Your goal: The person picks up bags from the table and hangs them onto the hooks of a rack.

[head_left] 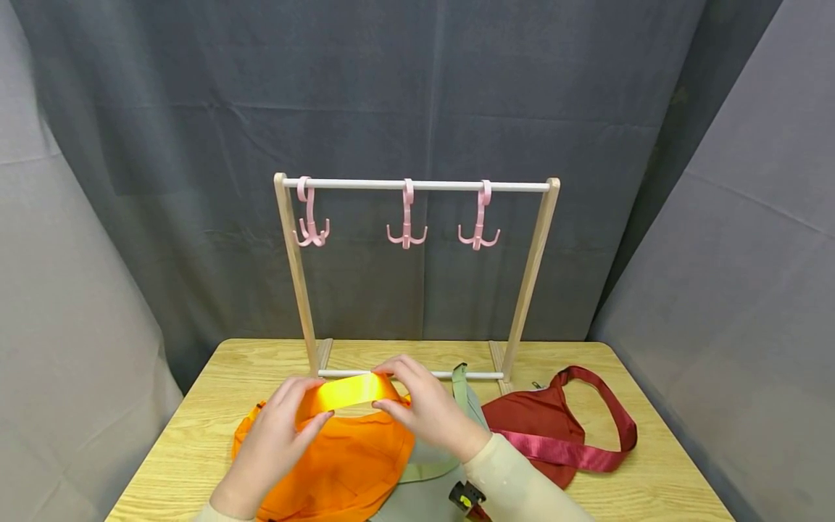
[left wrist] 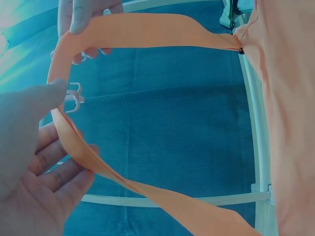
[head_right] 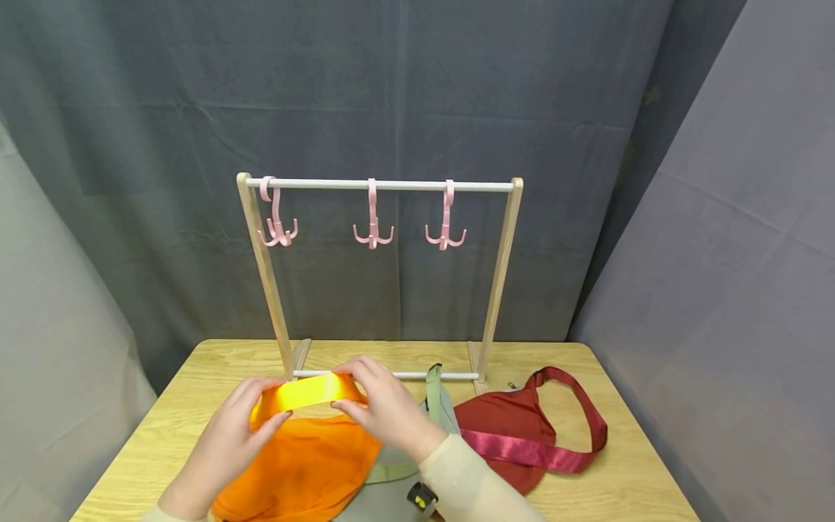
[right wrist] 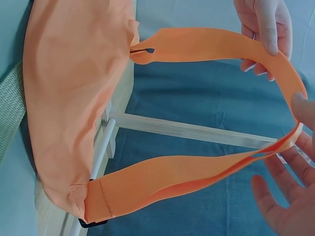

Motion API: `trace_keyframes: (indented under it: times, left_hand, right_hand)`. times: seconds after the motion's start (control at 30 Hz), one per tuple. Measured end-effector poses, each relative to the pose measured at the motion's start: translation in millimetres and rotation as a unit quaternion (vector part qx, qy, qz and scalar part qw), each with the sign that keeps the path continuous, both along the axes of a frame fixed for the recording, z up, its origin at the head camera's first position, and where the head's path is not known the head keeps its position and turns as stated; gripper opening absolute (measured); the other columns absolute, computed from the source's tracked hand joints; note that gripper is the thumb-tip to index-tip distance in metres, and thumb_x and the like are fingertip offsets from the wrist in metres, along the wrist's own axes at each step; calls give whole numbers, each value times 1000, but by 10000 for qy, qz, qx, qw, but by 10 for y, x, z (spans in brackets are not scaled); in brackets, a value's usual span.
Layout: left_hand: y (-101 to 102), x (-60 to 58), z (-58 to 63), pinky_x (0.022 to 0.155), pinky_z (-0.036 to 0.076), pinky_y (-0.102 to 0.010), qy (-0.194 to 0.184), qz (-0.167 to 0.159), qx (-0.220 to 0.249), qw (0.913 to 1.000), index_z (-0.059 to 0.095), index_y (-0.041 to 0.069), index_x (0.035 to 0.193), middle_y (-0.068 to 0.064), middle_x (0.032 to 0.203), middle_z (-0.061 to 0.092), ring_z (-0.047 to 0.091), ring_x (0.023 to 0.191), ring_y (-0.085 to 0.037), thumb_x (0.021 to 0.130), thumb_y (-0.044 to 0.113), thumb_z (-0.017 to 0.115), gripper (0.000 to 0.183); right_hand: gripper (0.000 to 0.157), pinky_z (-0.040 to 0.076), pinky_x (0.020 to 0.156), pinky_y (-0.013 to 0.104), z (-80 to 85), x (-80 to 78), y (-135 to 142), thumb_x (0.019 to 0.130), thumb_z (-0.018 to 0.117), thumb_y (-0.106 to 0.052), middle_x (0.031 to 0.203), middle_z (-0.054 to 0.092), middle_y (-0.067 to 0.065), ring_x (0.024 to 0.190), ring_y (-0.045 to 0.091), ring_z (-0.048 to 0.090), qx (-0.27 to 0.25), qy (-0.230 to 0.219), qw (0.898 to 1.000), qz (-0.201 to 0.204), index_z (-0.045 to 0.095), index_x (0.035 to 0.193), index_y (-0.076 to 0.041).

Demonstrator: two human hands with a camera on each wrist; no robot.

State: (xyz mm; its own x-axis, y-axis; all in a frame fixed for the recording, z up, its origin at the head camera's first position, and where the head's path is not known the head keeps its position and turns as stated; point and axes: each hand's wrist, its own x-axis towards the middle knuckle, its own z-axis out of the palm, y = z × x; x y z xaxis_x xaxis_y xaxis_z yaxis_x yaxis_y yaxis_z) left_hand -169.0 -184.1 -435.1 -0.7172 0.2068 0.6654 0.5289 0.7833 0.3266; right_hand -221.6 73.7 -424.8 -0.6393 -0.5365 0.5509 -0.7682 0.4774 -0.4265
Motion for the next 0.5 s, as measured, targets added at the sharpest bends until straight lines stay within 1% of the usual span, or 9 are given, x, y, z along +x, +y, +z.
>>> trace_keyframes:
  times: [0.03, 0.13, 0.4, 0.5]
  left_hand:
    - [-2, -1, 7, 86, 59, -39, 6, -13, -6, 10000, 65, 7, 121, -2, 114, 66, 66, 100, -17, 76, 12, 92, 53]
    - [-7, -6, 24, 85, 60, -42, 35, -38, -22, 10000, 64, 6, 122, -3, 115, 66, 66, 99, -18, 77, 12, 91, 52]
    - [-18, -26, 88, 83, 62, -39, 97, -146, -83, 9998, 63, 5, 124, -4, 116, 66, 67, 99, -18, 77, 11, 91, 54]
    - [-19, -38, 118, 84, 62, -39, 102, -178, -95, 9997, 63, 4, 123, -5, 116, 65, 67, 98, -18, 77, 11, 90, 54]
  right_hand:
    - [45, 55, 100, 32, 5, -1, -2, 89, 82, -24, 123, 62, -4, 113, 12, 62, -15, 31, 10000, 6, 62, 129, -16]
    - [45, 55, 99, 31, 14, -9, -8, 89, 82, -24, 122, 62, -4, 112, 12, 63, -63, 67, 10000, 21, 62, 128, -15]
    - [43, 56, 98, 29, 64, -33, -17, 90, 81, -21, 121, 61, -2, 111, 11, 63, -263, -229, 9993, 129, 62, 128, -13]
    - [43, 56, 97, 28, 78, -47, -17, 90, 81, -21, 122, 61, -2, 112, 11, 63, -273, -195, 9993, 142, 62, 128, -13]
